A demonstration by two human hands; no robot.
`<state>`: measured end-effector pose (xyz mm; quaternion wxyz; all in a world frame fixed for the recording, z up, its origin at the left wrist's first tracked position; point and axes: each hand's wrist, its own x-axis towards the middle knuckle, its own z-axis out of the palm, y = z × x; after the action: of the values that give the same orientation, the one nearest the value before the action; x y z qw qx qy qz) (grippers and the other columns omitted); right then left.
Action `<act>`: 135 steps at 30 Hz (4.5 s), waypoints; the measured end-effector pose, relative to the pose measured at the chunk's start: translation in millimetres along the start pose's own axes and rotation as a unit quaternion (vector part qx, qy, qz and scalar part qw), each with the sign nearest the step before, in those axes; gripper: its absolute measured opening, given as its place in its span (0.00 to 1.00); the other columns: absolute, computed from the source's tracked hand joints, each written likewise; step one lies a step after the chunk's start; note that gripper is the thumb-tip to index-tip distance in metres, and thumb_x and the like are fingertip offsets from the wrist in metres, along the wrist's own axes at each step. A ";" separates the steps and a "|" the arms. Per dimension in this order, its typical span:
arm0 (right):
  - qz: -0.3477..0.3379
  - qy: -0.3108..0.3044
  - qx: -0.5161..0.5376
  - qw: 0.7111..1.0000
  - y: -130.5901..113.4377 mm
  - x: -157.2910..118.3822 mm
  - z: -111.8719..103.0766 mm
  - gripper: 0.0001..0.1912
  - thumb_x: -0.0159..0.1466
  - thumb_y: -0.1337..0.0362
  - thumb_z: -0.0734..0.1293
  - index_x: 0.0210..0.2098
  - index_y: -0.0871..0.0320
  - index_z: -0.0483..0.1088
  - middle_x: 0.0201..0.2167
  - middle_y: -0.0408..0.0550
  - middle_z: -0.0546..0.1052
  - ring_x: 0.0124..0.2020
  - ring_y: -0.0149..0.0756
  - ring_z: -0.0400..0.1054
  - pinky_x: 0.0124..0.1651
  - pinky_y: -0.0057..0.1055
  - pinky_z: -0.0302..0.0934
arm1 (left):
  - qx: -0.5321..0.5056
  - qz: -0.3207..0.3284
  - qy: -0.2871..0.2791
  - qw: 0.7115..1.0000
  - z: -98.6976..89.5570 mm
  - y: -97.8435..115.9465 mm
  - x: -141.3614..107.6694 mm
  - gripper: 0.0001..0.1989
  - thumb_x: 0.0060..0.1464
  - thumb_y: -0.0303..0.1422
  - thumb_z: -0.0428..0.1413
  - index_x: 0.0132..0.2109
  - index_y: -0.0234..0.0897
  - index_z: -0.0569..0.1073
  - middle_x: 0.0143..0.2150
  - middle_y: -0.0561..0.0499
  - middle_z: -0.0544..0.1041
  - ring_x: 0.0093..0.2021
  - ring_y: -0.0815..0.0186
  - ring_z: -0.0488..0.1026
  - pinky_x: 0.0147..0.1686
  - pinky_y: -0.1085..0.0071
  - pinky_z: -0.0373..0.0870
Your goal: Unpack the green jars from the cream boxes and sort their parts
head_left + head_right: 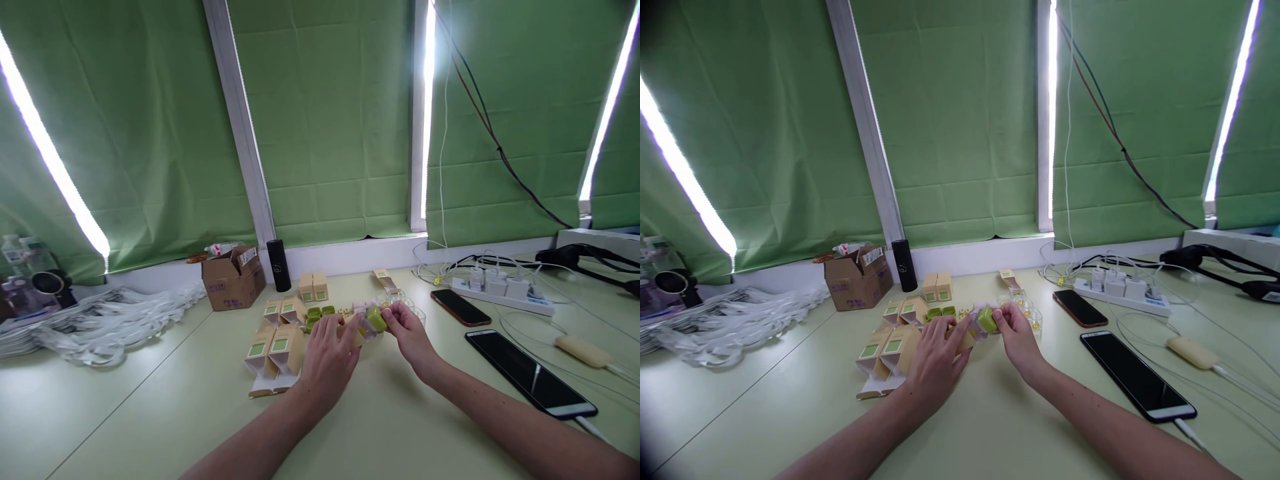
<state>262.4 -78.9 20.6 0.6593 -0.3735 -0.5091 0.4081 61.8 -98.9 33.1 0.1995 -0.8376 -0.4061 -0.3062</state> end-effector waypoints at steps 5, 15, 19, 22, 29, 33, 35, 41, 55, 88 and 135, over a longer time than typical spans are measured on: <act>0.002 -0.006 -0.013 1.000 1.3 -2.4 1.9 0.29 0.56 0.33 0.71 0.30 0.52 0.67 0.27 0.45 0.76 0.32 0.41 0.70 0.37 0.38 0.69 | -0.019 -0.007 -0.009 1.000 0.3 1.7 -0.4 0.34 0.58 0.30 0.60 0.70 0.46 0.61 0.50 0.44 0.70 0.51 0.54 0.68 0.51 0.55 0.72; -0.035 -0.015 -0.077 0.996 -0.3 -2.5 2.4 0.30 0.57 0.30 0.68 0.30 0.51 0.67 0.27 0.46 0.76 0.32 0.43 0.70 0.34 0.38 0.68 | -0.035 -0.008 -0.012 0.999 1.1 3.8 -1.4 0.35 0.60 0.31 0.60 0.71 0.45 0.59 0.51 0.44 0.70 0.51 0.53 0.68 0.53 0.53 0.71; -0.024 0.009 -0.031 0.999 -7.7 -0.4 0.7 0.28 0.56 0.32 0.70 0.31 0.51 0.67 0.30 0.47 0.77 0.34 0.43 0.71 0.38 0.39 0.69 | -0.052 -0.039 -0.008 0.998 2.1 -0.4 -0.7 0.36 0.61 0.30 0.60 0.72 0.44 0.57 0.52 0.43 0.70 0.53 0.53 0.68 0.55 0.53 0.70; -0.015 0.027 0.019 0.999 -13.6 2.0 -3.6 0.27 0.55 0.35 0.73 0.32 0.51 0.69 0.33 0.48 0.79 0.36 0.44 0.72 0.41 0.40 0.70 | -0.066 -0.074 0.007 0.995 2.4 -7.4 0.7 0.36 0.62 0.30 0.58 0.73 0.45 0.55 0.54 0.44 0.70 0.54 0.54 0.69 0.55 0.54 0.70; -0.026 -0.015 -0.004 1.000 -9.3 7.2 -10.2 0.28 0.52 0.36 0.76 0.27 0.54 0.68 0.27 0.45 0.77 0.30 0.40 0.70 0.34 0.36 0.67 | -0.162 -0.174 0.076 0.968 11.1 -21.4 2.9 0.31 0.66 0.33 0.54 0.72 0.47 0.56 0.59 0.43 0.71 0.60 0.53 0.68 0.60 0.48 0.66; -0.013 -0.093 -0.075 0.993 4.4 6.5 -7.7 0.26 0.55 0.39 0.74 0.26 0.54 0.68 0.22 0.41 0.73 0.26 0.36 0.66 0.32 0.34 0.62 | -0.316 -0.238 0.098 0.913 15.1 -23.4 6.0 0.28 0.66 0.39 0.55 0.70 0.46 0.60 0.60 0.43 0.73 0.59 0.56 0.71 0.57 0.54 0.70; -0.016 -0.122 -0.127 0.984 8.3 4.2 -7.1 0.21 0.58 0.43 0.72 0.27 0.54 0.69 0.23 0.41 0.73 0.27 0.36 0.66 0.33 0.33 0.61 | -0.418 -0.276 0.097 0.860 14.9 -23.5 8.9 0.29 0.65 0.44 0.57 0.69 0.44 0.60 0.55 0.44 0.77 0.51 0.58 0.75 0.49 0.60 0.74; -0.055 -0.168 -0.247 0.953 5.2 -2.8 -7.9 0.10 0.62 0.56 0.69 0.28 0.54 0.71 0.26 0.42 0.77 0.30 0.37 0.68 0.35 0.32 0.58 | -0.654 -0.363 0.101 0.656 15.5 -22.5 14.7 0.30 0.57 0.51 0.63 0.59 0.43 0.67 0.46 0.48 0.81 0.44 0.63 0.78 0.43 0.69 0.75; -0.068 -0.173 -0.255 0.949 -19.2 -5.8 -4.0 0.14 0.66 0.51 0.67 0.42 0.54 0.76 0.43 0.51 0.81 0.43 0.44 0.73 0.44 0.38 0.64 | -0.765 -0.405 0.103 0.491 22.3 -25.0 10.3 0.19 0.54 0.44 0.67 0.46 0.37 0.76 0.45 0.46 0.81 0.37 0.64 0.78 0.33 0.72 0.72; 0.079 -0.101 -0.008 0.992 -25.4 9.6 35.3 0.29 0.52 0.37 0.76 0.35 0.58 0.80 0.33 0.50 0.80 0.35 0.39 0.67 0.38 0.34 0.58 | -0.635 -0.249 0.079 0.727 -2.2 -9.3 5.4 0.23 0.60 0.38 0.59 0.60 0.42 0.68 0.64 0.41 0.72 0.63 0.54 0.69 0.59 0.59 0.67; 0.077 -0.068 0.002 0.995 -17.7 7.6 34.5 0.30 0.50 0.36 0.77 0.34 0.57 0.77 0.29 0.47 0.77 0.34 0.40 0.68 0.39 0.35 0.59 | -0.531 -0.245 0.130 0.800 0.0 -6.3 3.1 0.20 0.57 0.34 0.64 0.57 0.41 0.76 0.56 0.41 0.77 0.55 0.53 0.73 0.59 0.59 0.66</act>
<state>232.7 -76.1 46.4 0.5907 -0.3818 -0.5211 0.4835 58.2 -93.4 35.8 -0.3076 -0.6368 -0.3419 -0.6188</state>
